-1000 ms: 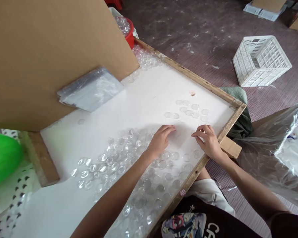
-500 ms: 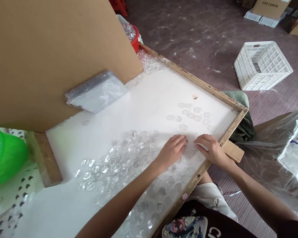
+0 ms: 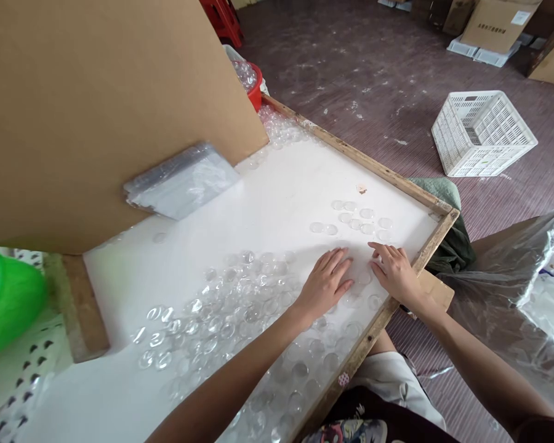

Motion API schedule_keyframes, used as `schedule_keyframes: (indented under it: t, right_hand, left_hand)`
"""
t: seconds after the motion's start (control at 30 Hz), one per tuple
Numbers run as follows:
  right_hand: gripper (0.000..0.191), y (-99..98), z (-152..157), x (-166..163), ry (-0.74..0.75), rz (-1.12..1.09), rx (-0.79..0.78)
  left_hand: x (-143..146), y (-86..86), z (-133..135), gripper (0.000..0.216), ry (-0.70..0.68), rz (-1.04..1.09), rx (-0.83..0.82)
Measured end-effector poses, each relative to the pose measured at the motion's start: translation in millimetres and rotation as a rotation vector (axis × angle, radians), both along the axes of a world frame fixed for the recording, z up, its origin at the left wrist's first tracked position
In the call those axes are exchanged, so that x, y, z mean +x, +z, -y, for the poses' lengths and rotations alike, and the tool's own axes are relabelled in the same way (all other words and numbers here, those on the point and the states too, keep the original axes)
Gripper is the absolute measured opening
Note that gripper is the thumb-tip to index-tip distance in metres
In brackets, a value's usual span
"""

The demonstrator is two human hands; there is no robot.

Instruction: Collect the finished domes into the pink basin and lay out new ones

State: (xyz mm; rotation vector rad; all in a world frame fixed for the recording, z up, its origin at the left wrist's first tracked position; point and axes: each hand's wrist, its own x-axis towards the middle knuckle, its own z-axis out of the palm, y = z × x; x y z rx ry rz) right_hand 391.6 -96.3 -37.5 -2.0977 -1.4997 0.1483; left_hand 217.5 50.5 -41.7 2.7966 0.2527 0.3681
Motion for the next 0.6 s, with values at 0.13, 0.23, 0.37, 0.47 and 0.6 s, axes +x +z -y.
schedule_keyframes:
  t: [0.13, 0.23, 0.37, 0.47, 0.6]
  right_hand:
    - [0.024, -1.3, 0, -1, -0.033, 0.059, -0.001]
    - [0.022, -0.1, 0, -3, -0.008, 0.042, 0.024]
    - [0.02, 2.3, 0, -4, -0.017, 0.009, 0.038]
    - [0.019, 3.8, 0, -4, -0.017, 0.003, 0.052]
    - [0.018, 3.8, 0, -4, 0.007, 0.005, 0.057]
  left_hand:
    - [15, -13.7, -13, 0.085, 0.182, -0.092, -0.021]
    - [33, -21.4, -29, 0.093, 0.212, -0.158, -0.041]
    - [58, -21.9, -44, 0.09, 0.206, -0.199, -0.047]
    - [69, -18.6, -49, 0.088, 0.228, -0.188, -0.058]
    - [62, -15.7, -64, 0.089, 0.315, -0.149, -0.066]
